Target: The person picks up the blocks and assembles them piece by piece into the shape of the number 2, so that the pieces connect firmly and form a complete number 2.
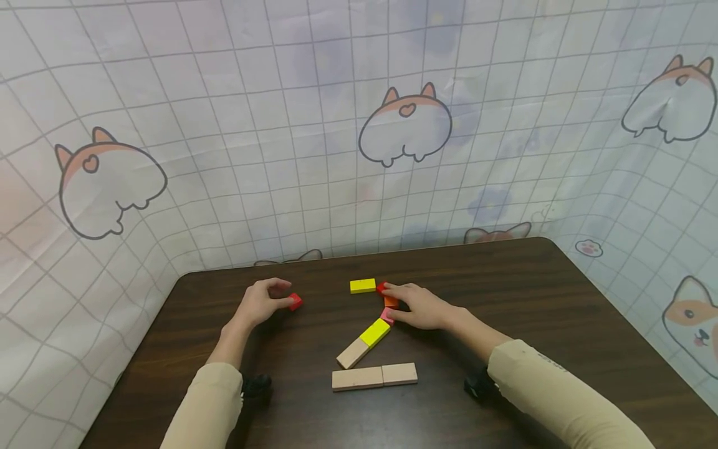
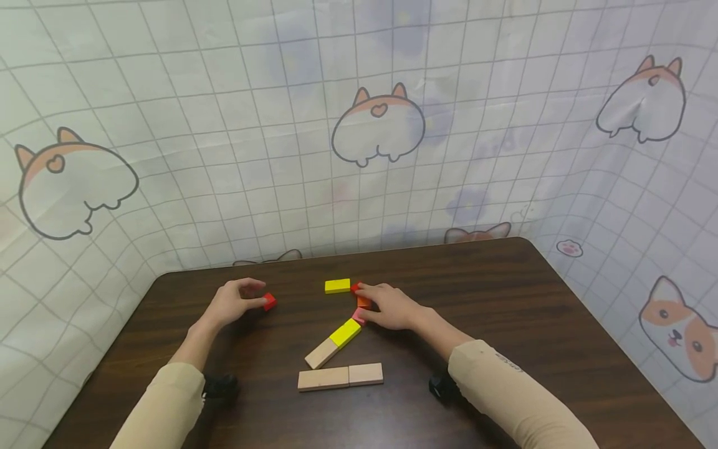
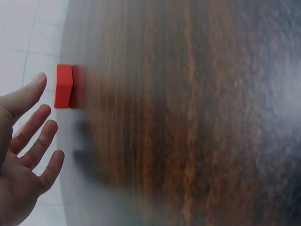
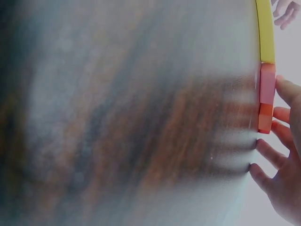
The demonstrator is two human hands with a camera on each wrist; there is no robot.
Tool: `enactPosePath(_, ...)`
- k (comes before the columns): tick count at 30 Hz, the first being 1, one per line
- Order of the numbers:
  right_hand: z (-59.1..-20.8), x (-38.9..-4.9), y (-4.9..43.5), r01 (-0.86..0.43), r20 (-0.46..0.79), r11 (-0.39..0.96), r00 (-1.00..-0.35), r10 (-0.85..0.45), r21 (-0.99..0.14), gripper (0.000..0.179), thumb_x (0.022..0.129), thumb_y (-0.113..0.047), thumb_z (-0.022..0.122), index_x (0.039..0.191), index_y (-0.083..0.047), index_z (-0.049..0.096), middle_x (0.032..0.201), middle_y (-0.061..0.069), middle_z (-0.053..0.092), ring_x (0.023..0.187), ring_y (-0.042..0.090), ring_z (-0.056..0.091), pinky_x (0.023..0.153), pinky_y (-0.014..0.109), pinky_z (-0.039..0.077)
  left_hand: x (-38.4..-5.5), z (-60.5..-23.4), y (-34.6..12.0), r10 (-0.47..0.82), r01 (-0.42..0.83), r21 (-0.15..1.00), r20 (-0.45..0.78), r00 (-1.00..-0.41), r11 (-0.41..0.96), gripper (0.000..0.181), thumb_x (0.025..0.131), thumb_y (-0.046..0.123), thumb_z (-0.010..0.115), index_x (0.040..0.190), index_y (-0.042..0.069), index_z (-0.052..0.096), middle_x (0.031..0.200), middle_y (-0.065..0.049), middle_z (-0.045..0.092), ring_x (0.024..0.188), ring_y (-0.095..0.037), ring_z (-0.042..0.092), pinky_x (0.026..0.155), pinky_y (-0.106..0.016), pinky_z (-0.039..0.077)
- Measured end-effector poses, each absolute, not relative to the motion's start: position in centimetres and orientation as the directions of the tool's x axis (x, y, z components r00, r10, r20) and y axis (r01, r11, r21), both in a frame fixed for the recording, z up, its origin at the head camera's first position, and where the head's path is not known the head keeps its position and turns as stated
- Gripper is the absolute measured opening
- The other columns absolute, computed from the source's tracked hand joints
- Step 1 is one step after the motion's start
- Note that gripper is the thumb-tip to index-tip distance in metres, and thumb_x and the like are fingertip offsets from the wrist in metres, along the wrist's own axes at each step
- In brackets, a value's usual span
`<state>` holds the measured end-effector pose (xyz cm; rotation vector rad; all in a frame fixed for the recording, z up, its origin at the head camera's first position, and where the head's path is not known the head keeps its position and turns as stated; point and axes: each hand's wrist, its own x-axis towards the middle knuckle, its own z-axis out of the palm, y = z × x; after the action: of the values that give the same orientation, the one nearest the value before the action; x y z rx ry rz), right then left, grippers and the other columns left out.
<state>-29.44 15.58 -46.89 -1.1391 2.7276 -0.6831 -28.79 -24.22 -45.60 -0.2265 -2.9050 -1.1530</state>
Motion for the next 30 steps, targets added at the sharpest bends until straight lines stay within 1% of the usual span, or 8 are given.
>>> enactPosePath(5, -47.0, -29.5, 15.6, -0.646, 0.070, 0.617, -0.715, -0.696, -0.449, 0.062, 0.104, -0.036, 0.063, 0.153, 0.000, 0.047, 0.160, 0.017, 0.040, 0.138, 0.040, 0.045, 0.110, 0.056, 0.039, -28.8, -45.9, -24.6, 0.082, 0.061, 0.714, 0.004, -0.997, 0.697, 0.041, 0.092, 0.021, 0.081, 0.127, 0.002, 0.069, 0.122, -0.018, 0.066, 0.114, -0.036, 0.058, 0.096, -0.053, 0.047)
enactPosePath(9, -47.1, -29.6, 15.7, -0.643, 0.068, 0.619, -0.716, -0.694, -0.452, 0.063, 0.104, -0.036, 0.063, 0.153, 0.000, 0.047, 0.160, 0.017, 0.040, 0.138, 0.040, 0.045, 0.109, 0.057, 0.039, -28.8, -46.2, -24.5, 0.079, 0.036, 0.743, -0.023, -0.997, 0.668, 0.040, 0.091, 0.020, 0.082, 0.125, 0.002, 0.071, 0.122, -0.018, 0.068, 0.111, -0.034, 0.058, 0.095, -0.051, 0.046)
enactPosePath(14, -47.0, -29.6, 15.6, -0.646, 0.065, 0.617, -0.712, -0.699, -0.450, 0.063, 0.104, -0.037, 0.063, 0.153, -0.001, 0.047, 0.160, 0.016, 0.039, 0.139, 0.040, 0.044, 0.110, 0.056, 0.038, -28.9, -46.6, -24.5, 0.097, 0.042, 0.750, -0.029, -0.995, 0.661, 0.042, 0.089, 0.018, 0.084, 0.124, 0.000, 0.071, 0.119, -0.016, 0.070, 0.104, -0.031, 0.060, 0.092, -0.046, 0.048)
enactPosePath(21, -46.9, -29.7, 15.6, -0.654, 0.075, 0.610, -0.707, -0.703, -0.448, 0.062, 0.104, -0.036, 0.063, 0.152, 0.000, 0.047, 0.160, 0.017, 0.040, 0.138, 0.040, 0.044, 0.111, 0.056, 0.038, -29.1, -46.6, -24.4, 0.089, 0.043, 0.727, -0.025, -0.996, 0.686, 0.041, 0.086, 0.018, 0.086, 0.121, 0.001, 0.073, 0.108, -0.011, 0.070, 0.094, -0.025, 0.057, 0.081, -0.038, 0.046)
enactPosePath(25, -46.9, -29.6, 15.5, -0.656, 0.080, 0.609, -0.707, -0.703, -0.447, 0.062, 0.104, -0.035, 0.063, 0.152, 0.001, 0.047, 0.159, 0.018, 0.040, 0.138, 0.041, 0.045, 0.111, 0.057, 0.037, -29.1, -46.6, -24.3, 0.084, 0.035, 0.718, -0.033, -0.996, 0.695, 0.040, 0.086, 0.019, 0.086, 0.120, 0.002, 0.073, 0.108, -0.010, 0.070, 0.094, -0.026, 0.057, 0.082, -0.038, 0.046)
enactPosePath(30, -47.0, -29.5, 15.5, -0.652, 0.075, 0.612, -0.709, -0.701, -0.448, 0.062, 0.104, -0.035, 0.063, 0.152, 0.001, 0.047, 0.159, 0.018, 0.040, 0.138, 0.041, 0.045, 0.110, 0.057, 0.037, -28.8, -46.7, -24.3, 0.083, 0.024, 0.708, -0.048, -0.995, 0.706, 0.039, 0.089, 0.020, 0.084, 0.122, 0.002, 0.073, 0.110, -0.011, 0.069, 0.094, -0.026, 0.058, 0.082, -0.041, 0.048)
